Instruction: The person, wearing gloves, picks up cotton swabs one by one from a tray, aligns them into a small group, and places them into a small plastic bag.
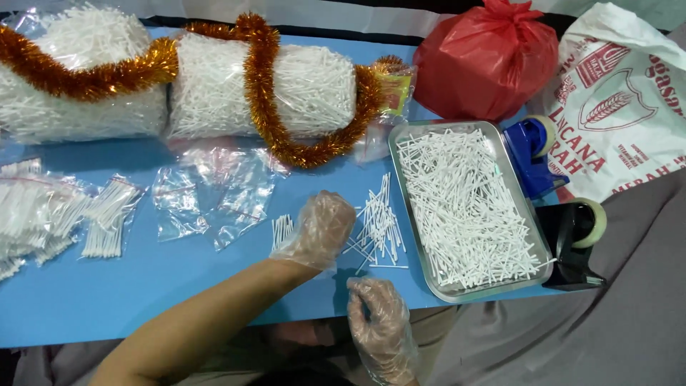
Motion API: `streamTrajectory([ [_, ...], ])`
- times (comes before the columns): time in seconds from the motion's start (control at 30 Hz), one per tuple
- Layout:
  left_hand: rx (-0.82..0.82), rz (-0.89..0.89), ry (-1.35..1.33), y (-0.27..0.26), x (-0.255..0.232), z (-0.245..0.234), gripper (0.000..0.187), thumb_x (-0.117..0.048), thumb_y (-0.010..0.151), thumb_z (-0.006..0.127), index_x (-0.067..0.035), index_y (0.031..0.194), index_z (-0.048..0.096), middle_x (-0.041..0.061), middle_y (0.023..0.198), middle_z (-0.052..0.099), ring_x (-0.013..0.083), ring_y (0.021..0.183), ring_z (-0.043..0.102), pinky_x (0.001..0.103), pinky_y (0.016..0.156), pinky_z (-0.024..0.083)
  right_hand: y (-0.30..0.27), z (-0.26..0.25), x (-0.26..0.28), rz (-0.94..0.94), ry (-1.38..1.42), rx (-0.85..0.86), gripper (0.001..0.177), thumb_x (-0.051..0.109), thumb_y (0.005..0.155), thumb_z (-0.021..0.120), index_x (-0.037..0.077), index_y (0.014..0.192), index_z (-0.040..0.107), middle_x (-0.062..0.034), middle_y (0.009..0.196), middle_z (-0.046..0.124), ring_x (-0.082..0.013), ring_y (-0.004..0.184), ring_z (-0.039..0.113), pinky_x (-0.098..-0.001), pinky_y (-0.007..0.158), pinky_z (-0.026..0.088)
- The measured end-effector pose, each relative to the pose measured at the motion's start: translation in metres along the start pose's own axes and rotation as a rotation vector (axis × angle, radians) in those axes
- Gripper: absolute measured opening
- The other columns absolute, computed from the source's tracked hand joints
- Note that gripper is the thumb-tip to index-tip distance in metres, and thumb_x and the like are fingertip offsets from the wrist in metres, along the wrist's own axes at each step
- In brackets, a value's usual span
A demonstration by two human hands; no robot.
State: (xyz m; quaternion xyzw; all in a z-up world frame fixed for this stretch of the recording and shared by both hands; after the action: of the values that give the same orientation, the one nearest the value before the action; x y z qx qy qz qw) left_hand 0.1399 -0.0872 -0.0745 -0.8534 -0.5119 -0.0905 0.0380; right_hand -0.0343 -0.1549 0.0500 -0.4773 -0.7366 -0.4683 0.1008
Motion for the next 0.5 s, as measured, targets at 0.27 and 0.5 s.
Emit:
streamTrajectory([
  [0.27, 0.344, -0.017, -0.206, 0.022, 0.026, -0.013, 0.035, -0.008, 0.106, 0.046, -0.011, 0.073, 0.058, -0.003, 0.059, 0.046, 0.0054, 0.048, 0.042, 0.018, 0.037, 0.036, -0.008, 0.0, -0.015, 0.067, 0.087, -0.01, 0.021, 0.002, 0.091, 0.063, 0.004, 0.109, 0.073, -0.0104, 0.101, 0.074, -0.0248, 0.092, 0.073, -0.0347, 0.082, 0.064],
  [0.5, 0.427, -0.175, -0.825, -0.019, 0.056, -0.092, 0.028, -0.011, 0.091, 0.07, -0.016, 0.067, 0.055, 0.001, 0.084, 0.065, 0.0154, 0.075, 0.06, 0.026, 0.064, 0.055, 0.003, -0.009, -0.019, 0.172, 0.176, -0.05, 0.016, 0.001, 0.093, 0.061, 0.006, 0.106, 0.071, -0.0093, 0.097, 0.073, -0.0218, 0.089, 0.073, -0.0318, 0.081, 0.064],
])
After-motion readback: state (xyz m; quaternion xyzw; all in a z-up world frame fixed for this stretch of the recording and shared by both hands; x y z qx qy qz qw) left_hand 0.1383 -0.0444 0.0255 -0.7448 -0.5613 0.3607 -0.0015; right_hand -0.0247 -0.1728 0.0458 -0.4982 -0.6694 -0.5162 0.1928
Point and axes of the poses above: each hand's wrist, its own y-axis towards the middle knuckle, its own z-axis out of the palm, x = y × z, the point moved 10 cm from there along y, towards the middle knuckle
